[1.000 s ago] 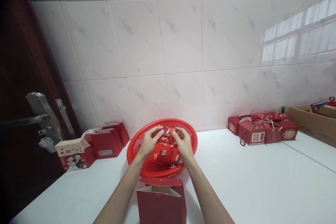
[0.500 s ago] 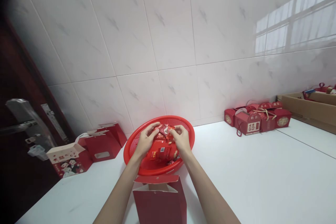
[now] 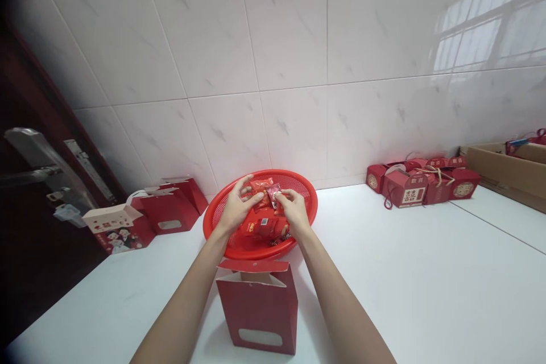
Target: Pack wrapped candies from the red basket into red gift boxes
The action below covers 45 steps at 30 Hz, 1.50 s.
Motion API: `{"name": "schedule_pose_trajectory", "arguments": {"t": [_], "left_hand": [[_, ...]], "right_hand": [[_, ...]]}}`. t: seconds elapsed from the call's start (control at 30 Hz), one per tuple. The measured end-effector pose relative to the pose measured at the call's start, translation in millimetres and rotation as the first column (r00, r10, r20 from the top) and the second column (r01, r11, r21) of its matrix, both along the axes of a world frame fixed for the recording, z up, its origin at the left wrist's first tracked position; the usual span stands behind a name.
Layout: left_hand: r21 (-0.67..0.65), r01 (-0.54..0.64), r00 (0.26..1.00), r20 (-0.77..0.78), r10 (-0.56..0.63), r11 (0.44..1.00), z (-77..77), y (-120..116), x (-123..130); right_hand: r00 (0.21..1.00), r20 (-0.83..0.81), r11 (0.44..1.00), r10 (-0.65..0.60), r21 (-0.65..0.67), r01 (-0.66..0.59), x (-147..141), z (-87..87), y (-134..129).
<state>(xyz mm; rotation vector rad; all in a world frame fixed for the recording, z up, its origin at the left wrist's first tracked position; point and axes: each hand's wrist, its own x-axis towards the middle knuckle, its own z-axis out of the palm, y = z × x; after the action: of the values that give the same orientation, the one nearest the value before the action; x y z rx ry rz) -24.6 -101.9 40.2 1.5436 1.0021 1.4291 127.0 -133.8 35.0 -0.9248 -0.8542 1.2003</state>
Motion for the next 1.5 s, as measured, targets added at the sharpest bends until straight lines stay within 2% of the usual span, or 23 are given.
{"name": "schedule_pose_trajectory", "arguments": {"t": [0.17, 0.3, 0.43, 0.6, 0.8, 0.9, 1.1, 1.33, 1.5], "left_hand": [[0.045, 0.015, 1.0, 0.021, -0.016, 0.999, 4.3, -1, 0], [0.001, 0.066, 0.997, 0.025, -0.066, 0.998, 7.4, -3, 1], [-0.082, 0.119, 0.993, 0.034, -0.117, 0.989, 7.7, -4, 3], [-0.07, 0.117, 0.993, 0.026, -0.115, 0.991, 7.0, -4, 1], [-0.145, 0.175, 0.984, 0.048, -0.169, 0.974, 13.6, -8, -5], [-0.118, 0.157, 0.988, 0.023, -0.156, 0.98, 13.4, -9, -5], [-0.007, 0.096, 0.995, -0.032, -0.096, 0.995, 10.8, -9, -1], [-0.117, 0.059, 0.988, 0.147, -0.042, 0.991, 15.9, -11, -2], [-0.171, 0.031, 0.984, 0.179, 0.001, 0.985, 19.8, -12, -2]], "right_hand": [[0.998, 0.062, 0.998, -0.006, -0.059, 0.01, -1, -1.5, 2], [0.994, 0.106, 0.999, 0.036, -0.044, -0.032, -2, -2.7, 2], [0.981, 0.188, 0.999, 0.041, -0.015, -0.039, -3, -2.5, 0], [0.971, 0.233, 0.999, 0.048, 0.009, -0.051, -2, 0.9, -6], [0.951, 0.294, 0.982, 0.099, 0.128, -0.141, -1, -1.9, -4], [0.945, 0.303, 0.972, 0.12, 0.158, -0.174, 0, -6.1, -1], [0.921, 0.387, 0.963, 0.039, 0.23, -0.138, -1, -8.4, 2], [0.929, 0.365, 0.948, 0.059, 0.27, -0.166, -3, -2.7, -2], [0.935, 0.345, 0.948, 0.088, 0.258, -0.185, -3, -5.7, 0]]}}
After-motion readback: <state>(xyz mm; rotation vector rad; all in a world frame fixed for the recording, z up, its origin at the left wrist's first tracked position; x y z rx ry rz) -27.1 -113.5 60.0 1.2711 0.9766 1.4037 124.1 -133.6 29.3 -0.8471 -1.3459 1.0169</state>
